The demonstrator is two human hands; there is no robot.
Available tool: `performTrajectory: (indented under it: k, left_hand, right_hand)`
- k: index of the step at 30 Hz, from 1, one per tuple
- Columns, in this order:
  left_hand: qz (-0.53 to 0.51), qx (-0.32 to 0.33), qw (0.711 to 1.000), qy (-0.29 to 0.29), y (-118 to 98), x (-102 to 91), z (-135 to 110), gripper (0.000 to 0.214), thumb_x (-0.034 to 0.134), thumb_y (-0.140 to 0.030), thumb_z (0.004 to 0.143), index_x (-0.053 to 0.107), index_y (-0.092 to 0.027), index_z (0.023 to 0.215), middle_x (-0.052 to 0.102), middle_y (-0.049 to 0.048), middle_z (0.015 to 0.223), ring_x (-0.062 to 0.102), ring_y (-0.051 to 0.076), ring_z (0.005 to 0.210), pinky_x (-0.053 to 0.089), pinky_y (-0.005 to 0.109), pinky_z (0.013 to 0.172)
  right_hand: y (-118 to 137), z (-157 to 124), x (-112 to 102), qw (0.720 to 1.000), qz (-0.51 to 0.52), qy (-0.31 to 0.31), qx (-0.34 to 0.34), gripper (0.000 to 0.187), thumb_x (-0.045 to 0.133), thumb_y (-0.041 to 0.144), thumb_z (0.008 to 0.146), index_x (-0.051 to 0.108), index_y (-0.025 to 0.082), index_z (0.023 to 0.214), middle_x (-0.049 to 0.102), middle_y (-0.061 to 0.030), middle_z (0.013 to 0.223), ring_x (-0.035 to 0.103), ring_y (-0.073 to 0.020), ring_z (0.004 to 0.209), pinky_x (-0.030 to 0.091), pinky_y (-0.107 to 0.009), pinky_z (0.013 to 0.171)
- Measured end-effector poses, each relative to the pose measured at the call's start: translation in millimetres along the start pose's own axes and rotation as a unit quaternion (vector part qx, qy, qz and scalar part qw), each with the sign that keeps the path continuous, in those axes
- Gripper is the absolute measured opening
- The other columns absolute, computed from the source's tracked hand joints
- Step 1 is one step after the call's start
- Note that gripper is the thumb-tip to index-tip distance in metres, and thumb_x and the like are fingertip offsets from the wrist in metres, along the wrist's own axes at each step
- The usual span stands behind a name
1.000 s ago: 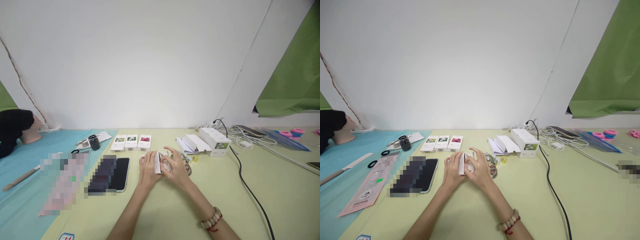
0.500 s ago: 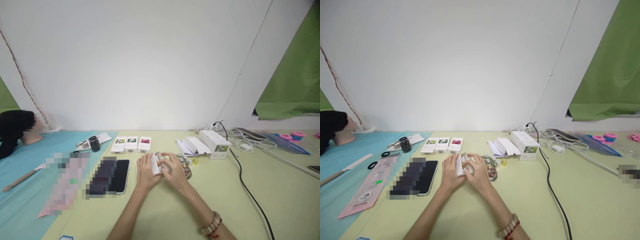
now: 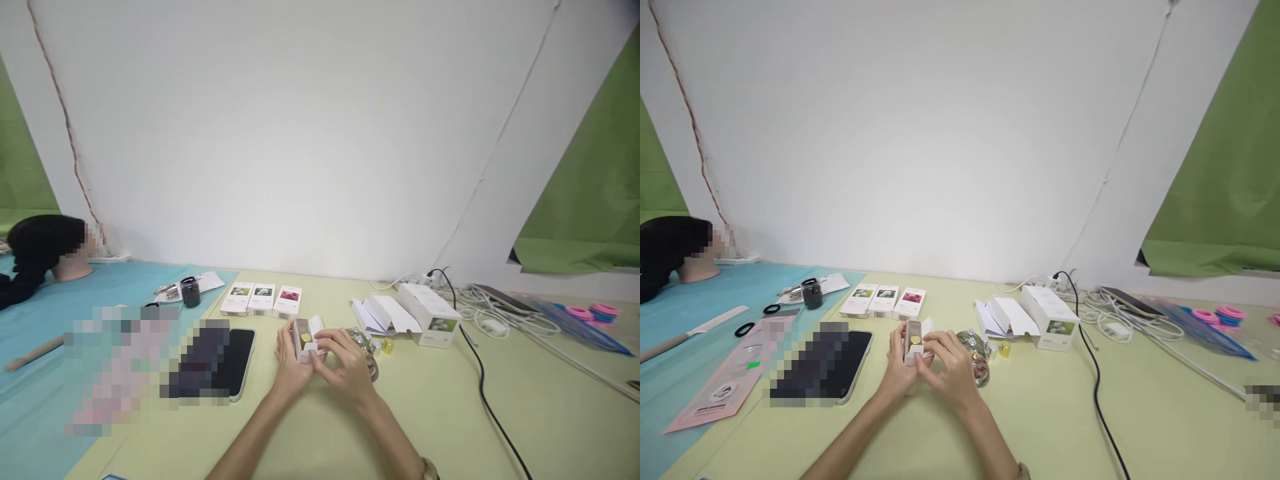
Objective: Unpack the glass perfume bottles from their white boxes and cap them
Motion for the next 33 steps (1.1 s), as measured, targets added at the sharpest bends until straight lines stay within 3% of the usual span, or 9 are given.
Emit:
performTrajectory:
  k: [3,7,11,14,16,20,26,30,33]
  left_hand:
    - [-0.076,0.044,0.990,0.114,-7,-6.5,7,0.067,0.051,-0.037,0.067,0.027,-0.020,0.128,0.042,0.0126,0.122,0.043,0.025,0.114,0.033,0.042,0.094]
    - [-0.183,0.068,0.980,0.040,-23,-41.0,46,0.060,0.032,-0.025,0.072,0.029,-0.020,0.131,0.044,0.0083,0.125,0.041,0.020,0.117,0.036,0.037,0.092]
    - [0.009,0.116,0.992,0.052,-20,-44.8,100,0.044,0.033,-0.016,0.072,0.054,-0.021,0.110,0.054,0.0048,0.114,0.046,0.016,0.112,0.030,0.036,0.099]
    - [0.159,0.122,0.970,0.134,8,-25.6,119,0.036,0.034,-0.017,0.073,0.063,-0.022,0.094,0.057,0.0043,0.112,0.046,0.018,0.113,0.028,0.040,0.100]
    - [0.183,0.116,0.964,0.155,29,-13.6,116,0.027,0.044,-0.023,0.071,0.066,-0.024,0.087,0.055,0.0050,0.117,0.041,0.024,0.119,0.025,0.046,0.100]
    - [0.238,0.104,0.950,0.176,57,4.3,96,0.052,0.052,-0.023,0.067,0.053,-0.027,0.118,0.040,0.0086,0.133,0.027,0.028,0.128,0.020,0.048,0.102]
    - [0.281,0.094,0.941,0.164,59,12.3,90,0.053,0.048,-0.031,0.075,0.045,-0.020,0.126,0.029,0.0124,0.139,0.013,0.028,0.133,0.008,0.048,0.106]
    - [0.127,0.039,0.987,0.095,40,2.6,89,0.045,0.035,-0.037,0.085,0.044,-0.018,0.125,0.037,0.0115,0.135,0.021,0.025,0.131,0.006,0.051,0.105]
    - [-0.086,0.041,0.995,0.017,14,-12.5,71,0.048,0.025,-0.043,0.089,0.034,-0.021,0.131,0.033,0.0098,0.137,0.026,0.020,0.130,0.021,0.043,0.105]
  right_hand:
    - [-2,-1,-1,1.000,-0.004,-0.022,0.011,0.005,0.052,0.019,0.078,0.058,0.020,0.077,0.058,-0.0049,0.082,0.054,-0.0161,0.077,0.044,-0.030,0.065]
    - [-3,-3,1,0.999,0.001,-0.029,0.020,0.009,0.050,0.017,0.080,0.058,0.020,0.076,0.057,-0.0049,0.079,0.054,-0.0157,0.076,0.044,-0.029,0.065]
    - [-1,-2,4,0.999,0.011,-0.032,0.016,0.012,0.047,0.016,0.081,0.057,0.020,0.075,0.057,-0.0052,0.080,0.054,-0.0157,0.076,0.045,-0.029,0.064]
    - [-1,-2,3,0.999,0.018,-0.035,0.018,0.012,0.047,0.015,0.081,0.056,0.019,0.074,0.056,-0.0048,0.077,0.053,-0.0153,0.074,0.045,-0.029,0.062]
    - [-2,-2,3,0.999,0.022,-0.032,0.019,0.012,0.047,0.014,0.080,0.055,0.019,0.074,0.055,-0.0047,0.076,0.053,-0.0153,0.074,0.044,-0.029,0.062]
    - [-4,-4,4,0.999,0.025,-0.036,0.016,0.011,0.047,0.013,0.080,0.055,0.019,0.075,0.055,-0.0047,0.076,0.052,-0.0155,0.073,0.043,-0.029,0.061]
    - [-2,-4,4,0.998,0.037,-0.039,0.018,0.011,0.048,0.012,0.080,0.054,0.019,0.075,0.055,-0.0047,0.077,0.051,-0.0156,0.075,0.042,-0.029,0.063]
    - [-5,-4,3,0.997,0.047,-0.025,0.048,0.012,0.046,0.014,0.082,0.054,0.018,0.073,0.054,-0.0041,0.074,0.051,-0.0142,0.070,0.041,-0.027,0.060]
    - [-11,-5,3,0.995,0.044,-0.023,0.082,0.016,0.044,0.017,0.084,0.056,0.018,0.074,0.053,-0.0035,0.071,0.050,-0.0130,0.066,0.040,-0.026,0.059]
Point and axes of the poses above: each hand's wrist, its own z-axis towards the middle knuckle, its own x-axis out of the palm, y = z × x, the point moved 4 cm from there along z, towards the middle knuckle
